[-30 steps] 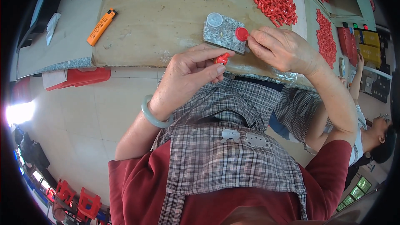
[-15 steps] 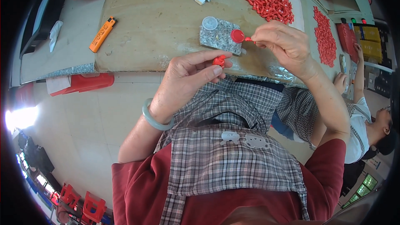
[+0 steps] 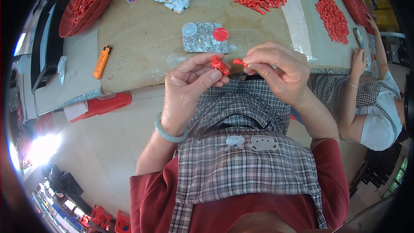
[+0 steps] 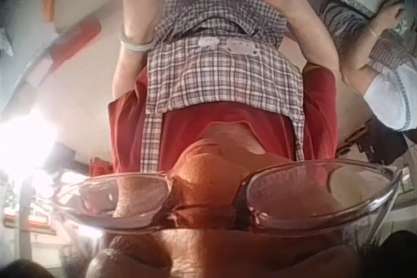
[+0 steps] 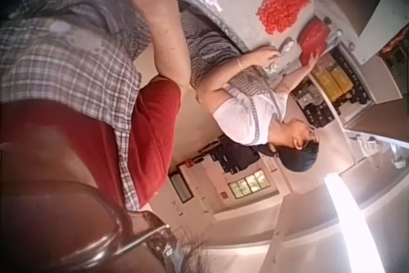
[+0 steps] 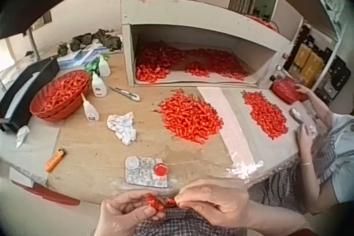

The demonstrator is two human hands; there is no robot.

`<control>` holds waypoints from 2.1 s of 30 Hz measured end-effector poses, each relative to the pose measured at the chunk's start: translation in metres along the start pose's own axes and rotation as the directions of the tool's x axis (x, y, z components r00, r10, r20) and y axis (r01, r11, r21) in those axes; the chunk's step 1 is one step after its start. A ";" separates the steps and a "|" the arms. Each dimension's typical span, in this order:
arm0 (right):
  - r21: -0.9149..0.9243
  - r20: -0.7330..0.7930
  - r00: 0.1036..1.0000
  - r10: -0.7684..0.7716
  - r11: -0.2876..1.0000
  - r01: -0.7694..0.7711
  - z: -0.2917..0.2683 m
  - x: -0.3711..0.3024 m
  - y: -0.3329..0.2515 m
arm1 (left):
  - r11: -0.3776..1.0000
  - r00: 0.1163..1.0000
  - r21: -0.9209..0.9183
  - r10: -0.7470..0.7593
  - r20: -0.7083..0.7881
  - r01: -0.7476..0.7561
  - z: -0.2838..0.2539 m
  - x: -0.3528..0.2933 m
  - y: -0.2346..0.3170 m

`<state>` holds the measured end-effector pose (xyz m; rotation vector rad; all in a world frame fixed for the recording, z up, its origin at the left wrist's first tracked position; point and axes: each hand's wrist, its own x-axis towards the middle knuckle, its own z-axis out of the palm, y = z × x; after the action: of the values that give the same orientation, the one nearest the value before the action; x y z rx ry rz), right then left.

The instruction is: The person assembles small red toy parts by hand at a factory table, applying glue from a bottle with a small applicator brush.

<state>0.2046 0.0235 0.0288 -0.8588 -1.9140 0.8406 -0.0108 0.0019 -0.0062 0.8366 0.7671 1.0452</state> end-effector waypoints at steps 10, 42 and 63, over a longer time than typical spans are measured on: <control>-0.298 0.008 0.961 -0.276 0.917 0.266 0.003 -0.014 0.009 | 0.998 1.000 0.058 -0.019 -0.025 0.020 0.013 0.000 -0.005; -0.155 0.120 0.939 -0.323 0.928 0.339 0.000 -0.023 0.019 | 0.592 0.900 0.692 0.380 0.212 -0.413 0.020 -0.002 -0.005; -0.059 0.090 0.960 -0.266 0.961 0.272 0.004 -0.033 0.027 | 0.523 0.896 0.736 0.349 0.274 -0.429 0.020 -0.001 -0.008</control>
<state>0.2205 0.0101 -0.0082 -0.5937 -2.0851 0.6541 0.0098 -0.0052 -0.0035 1.8971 0.9989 1.0354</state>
